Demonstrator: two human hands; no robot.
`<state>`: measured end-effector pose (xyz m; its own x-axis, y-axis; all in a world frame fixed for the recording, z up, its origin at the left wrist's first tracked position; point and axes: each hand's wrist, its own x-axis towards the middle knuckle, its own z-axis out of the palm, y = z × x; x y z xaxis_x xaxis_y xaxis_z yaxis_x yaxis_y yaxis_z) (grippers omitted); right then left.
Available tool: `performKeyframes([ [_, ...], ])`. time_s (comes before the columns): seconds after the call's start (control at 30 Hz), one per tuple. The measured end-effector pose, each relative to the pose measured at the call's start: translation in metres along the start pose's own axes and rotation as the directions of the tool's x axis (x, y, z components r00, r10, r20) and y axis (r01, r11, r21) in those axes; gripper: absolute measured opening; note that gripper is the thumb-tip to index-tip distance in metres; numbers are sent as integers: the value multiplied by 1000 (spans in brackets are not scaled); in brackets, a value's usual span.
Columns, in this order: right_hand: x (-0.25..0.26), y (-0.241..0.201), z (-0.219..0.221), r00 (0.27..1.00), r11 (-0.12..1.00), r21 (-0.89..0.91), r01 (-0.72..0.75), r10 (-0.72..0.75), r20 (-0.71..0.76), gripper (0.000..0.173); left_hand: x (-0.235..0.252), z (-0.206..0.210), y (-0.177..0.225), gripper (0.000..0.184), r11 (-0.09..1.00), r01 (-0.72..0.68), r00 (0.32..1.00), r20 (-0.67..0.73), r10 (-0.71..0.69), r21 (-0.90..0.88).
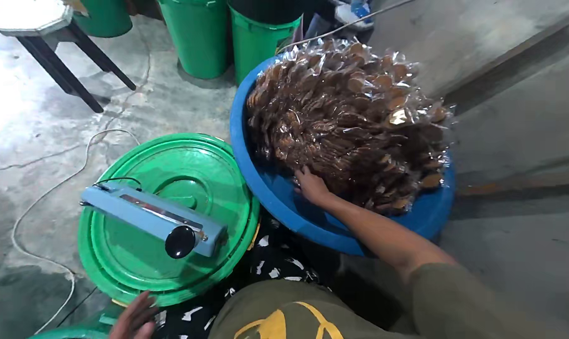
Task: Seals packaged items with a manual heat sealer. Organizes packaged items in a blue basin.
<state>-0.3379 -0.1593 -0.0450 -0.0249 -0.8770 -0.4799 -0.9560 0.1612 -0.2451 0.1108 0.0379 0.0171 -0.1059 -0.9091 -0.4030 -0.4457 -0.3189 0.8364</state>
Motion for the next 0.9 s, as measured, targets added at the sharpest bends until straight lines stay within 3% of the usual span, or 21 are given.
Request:
performKeyframes([
  [0.07, -24, -22, -15, 947, 955, 243, 172, -92, -308, 45, 24, 33, 32, 57, 977, -164, 969, 162, 185, -137],
  [0.13, -55, -58, -12, 711, 799, 304, 519, -205, -673, 43, 46, 65, 57, 76, 914, -211, 913, 265, 311, -346],
  [0.17, -69, -80, -6, 577, 697, 273, 663, -245, -779, 41, 56, 80, 67, 88, 860, -173, 892, 293, 344, -481],
  [0.2, -85, -102, 3, 506, 594, 263, 760, -288, -813, 38, 64, 93, 76, 95, 794, -104, 896, 290, 337, -599],
  [0.23, -102, -121, 14, 488, 502, 279, 819, -352, -799, 38, 70, 103, 83, 93, 710, -34, 926, 246, 288, -703],
  [0.3, -125, -145, 38, 511, 409, 331, 850, -491, -706, 44, 77, 113, 87, 51, 522, 16, 989, 91, 119, -853],
  [0.33, -132, -150, 44, 570, 391, 415, 822, -532, -626, 49, 79, 112, 82, 39, 490, 2, 998, 34, 56, -872],
  [0.37, -138, -153, 45, 664, 375, 560, 739, -547, -510, 51, 78, 110, 74, 38, 512, -23, 1000, -23, 8, -859],
  [0.43, -143, -160, 38, 848, 349, 858, 377, -502, -169, 40, 71, 106, 56, 66, 688, -55, 993, -113, -39, -724],
  [0.5, -136, -167, 34, 899, 391, 919, 58, -420, 122, 25, 63, 102, 42, 78, 810, -67, 987, -155, -29, -582],
  [0.53, -130, -172, 37, 903, 430, 903, 0, -389, 184, 19, 61, 101, 37, 75, 837, -64, 984, -173, -37, -543],
  [0.57, -124, -177, 41, 909, 469, 883, 10, -373, 187, 18, 60, 99, 35, 70, 845, -50, 978, -199, -67, -532],
  [0.63, -104, -192, 45, 915, 579, 799, 161, -392, 100, 32, 66, 95, 31, 62, 848, -40, 948, -289, -136, -528],
  [0.73, -55, -214, 43, 887, 705, 632, 321, -458, 60, 41, 92, 86, 16, 61, 842, -42, 862, -445, -241, -538],
  [0.83, -38, -238, 9, 822, 687, 602, 407, -563, 87, 35, 110, 64, 12, 62, 788, -102, 847, -469, -251, -607],
  [0.9, -52, -255, -17, 717, 670, 470, 575, -689, 105, 37, 116, 47, 18, 60, 781, -142, 848, -482, -222, -608],
])
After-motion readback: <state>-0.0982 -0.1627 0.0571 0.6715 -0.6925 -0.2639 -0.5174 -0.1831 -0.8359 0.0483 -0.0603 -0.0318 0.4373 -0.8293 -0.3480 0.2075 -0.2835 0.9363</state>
